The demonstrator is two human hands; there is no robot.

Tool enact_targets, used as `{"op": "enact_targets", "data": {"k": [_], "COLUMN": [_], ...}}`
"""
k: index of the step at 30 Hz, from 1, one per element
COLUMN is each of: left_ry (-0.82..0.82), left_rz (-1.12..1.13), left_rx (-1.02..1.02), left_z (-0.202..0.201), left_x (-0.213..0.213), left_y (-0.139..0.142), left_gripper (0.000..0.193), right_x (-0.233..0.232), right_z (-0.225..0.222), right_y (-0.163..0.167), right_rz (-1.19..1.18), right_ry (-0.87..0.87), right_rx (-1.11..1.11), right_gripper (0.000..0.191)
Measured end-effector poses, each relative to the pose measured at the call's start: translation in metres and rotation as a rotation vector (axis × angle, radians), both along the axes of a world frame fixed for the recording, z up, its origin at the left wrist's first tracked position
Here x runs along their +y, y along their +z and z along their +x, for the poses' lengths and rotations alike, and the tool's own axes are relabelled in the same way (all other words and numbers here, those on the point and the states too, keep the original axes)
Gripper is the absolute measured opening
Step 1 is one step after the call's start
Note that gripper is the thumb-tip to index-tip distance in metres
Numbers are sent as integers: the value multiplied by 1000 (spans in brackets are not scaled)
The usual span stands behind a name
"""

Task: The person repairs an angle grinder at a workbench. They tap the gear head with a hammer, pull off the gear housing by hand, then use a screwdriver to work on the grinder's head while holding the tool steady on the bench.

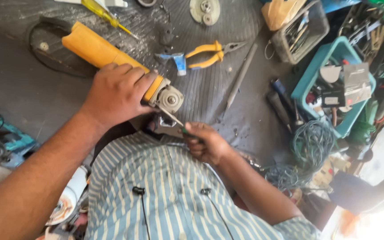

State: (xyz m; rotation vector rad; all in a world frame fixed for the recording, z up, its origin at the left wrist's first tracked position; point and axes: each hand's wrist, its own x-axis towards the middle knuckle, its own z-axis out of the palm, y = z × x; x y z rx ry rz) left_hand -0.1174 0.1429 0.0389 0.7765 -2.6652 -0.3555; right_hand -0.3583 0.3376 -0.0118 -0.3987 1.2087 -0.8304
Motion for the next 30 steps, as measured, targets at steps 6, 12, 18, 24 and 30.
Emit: {"op": "enact_targets", "data": {"k": [6,12,18,24,30], "left_ry": [5,33,26,42,38], "left_rz": [-44,-62,-62,-69,-49], "left_rx": [44,45,56,-8,-10], "left_z": [1,1,-2,-6,-5], "left_x": [2,-1,1,3,4], "left_y": [-4,1,1,-3,-2], "left_gripper": [86,82,75,77,76], "right_x": [1,-2,3,-1,3], "right_z": [4,-3,1,-1,-3], "right_y": [6,2,14,11,8], "right_rz": [-895,-242,-381,-1026,-228], "right_ry": [212,110,76,355,48], "right_rx": [1137,477,606,1530,246], "right_gripper": [32,30,30,29,39]}}
